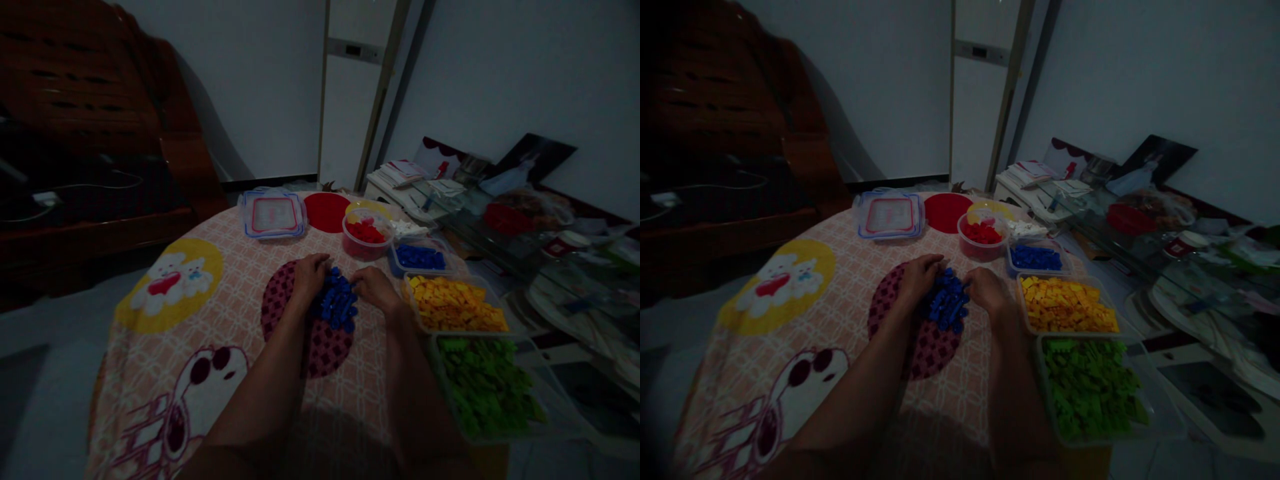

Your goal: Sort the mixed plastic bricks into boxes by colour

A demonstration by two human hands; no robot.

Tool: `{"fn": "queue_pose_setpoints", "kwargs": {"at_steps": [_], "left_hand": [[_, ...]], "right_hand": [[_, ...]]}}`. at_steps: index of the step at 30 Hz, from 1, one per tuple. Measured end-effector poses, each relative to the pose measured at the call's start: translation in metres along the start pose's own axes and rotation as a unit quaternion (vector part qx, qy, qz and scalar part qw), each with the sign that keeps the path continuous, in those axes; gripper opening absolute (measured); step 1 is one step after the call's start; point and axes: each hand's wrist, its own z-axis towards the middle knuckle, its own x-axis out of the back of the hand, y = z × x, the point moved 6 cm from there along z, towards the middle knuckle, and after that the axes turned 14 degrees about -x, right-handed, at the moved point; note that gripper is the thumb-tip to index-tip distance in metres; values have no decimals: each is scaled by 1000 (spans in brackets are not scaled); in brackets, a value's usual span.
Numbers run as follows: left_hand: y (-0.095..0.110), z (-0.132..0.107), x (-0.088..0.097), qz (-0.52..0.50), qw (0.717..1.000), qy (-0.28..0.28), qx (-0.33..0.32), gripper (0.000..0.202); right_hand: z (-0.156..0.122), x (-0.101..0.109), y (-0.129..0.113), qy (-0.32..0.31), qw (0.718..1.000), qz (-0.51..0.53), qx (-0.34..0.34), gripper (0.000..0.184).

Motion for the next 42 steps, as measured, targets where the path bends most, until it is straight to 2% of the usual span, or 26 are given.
{"fn": "queue_pose_setpoints", "kwargs": {"at_steps": [4,6,8,10,13,14,15,17,21,24,28,31,34,38,42], "left_hand": [[2,0,1,5,1000,-4,4,37],[3,0,1,5,1000,-6,4,37],[3,0,1,4,1000,-7,4,37],[3,0,1,2,1000,-4,2,36],[1,1,2,-8,1000,5,3,36],[0,1,2,-11,1000,9,5,36],[-1,1,3,-12,1000,13,7,36],[-3,1,4,-12,1000,21,8,36],[-3,0,4,-10,1000,24,6,37],[-2,0,5,-6,1000,23,4,37],[-1,0,4,-7,1000,18,6,37],[-1,0,3,-11,1000,13,11,38],[0,0,3,-5,1000,12,12,37],[1,1,4,-3,1000,9,8,37],[-3,0,2,-13,1000,10,12,36]], "right_hand": [[4,3,8,30,998,35,-48,9],[6,8,13,46,993,94,-62,7],[7,20,24,90,974,187,-95,9],[4,38,41,185,926,298,-141,20],[-10,64,68,359,821,413,-163,40],[-13,69,73,390,800,428,-160,44],[-15,71,76,402,791,434,-157,45],[-11,68,76,368,807,435,-156,39],[4,42,48,221,884,394,-119,26],[8,21,17,147,936,312,-65,25],[4,2,-12,82,980,179,-5,20],[-1,-4,-23,38,994,100,29,19],[-2,-5,-25,23,995,86,35,21],[3,-6,-17,19,990,139,8,17],[7,-7,-2,9,971,235,-42,11]]}}
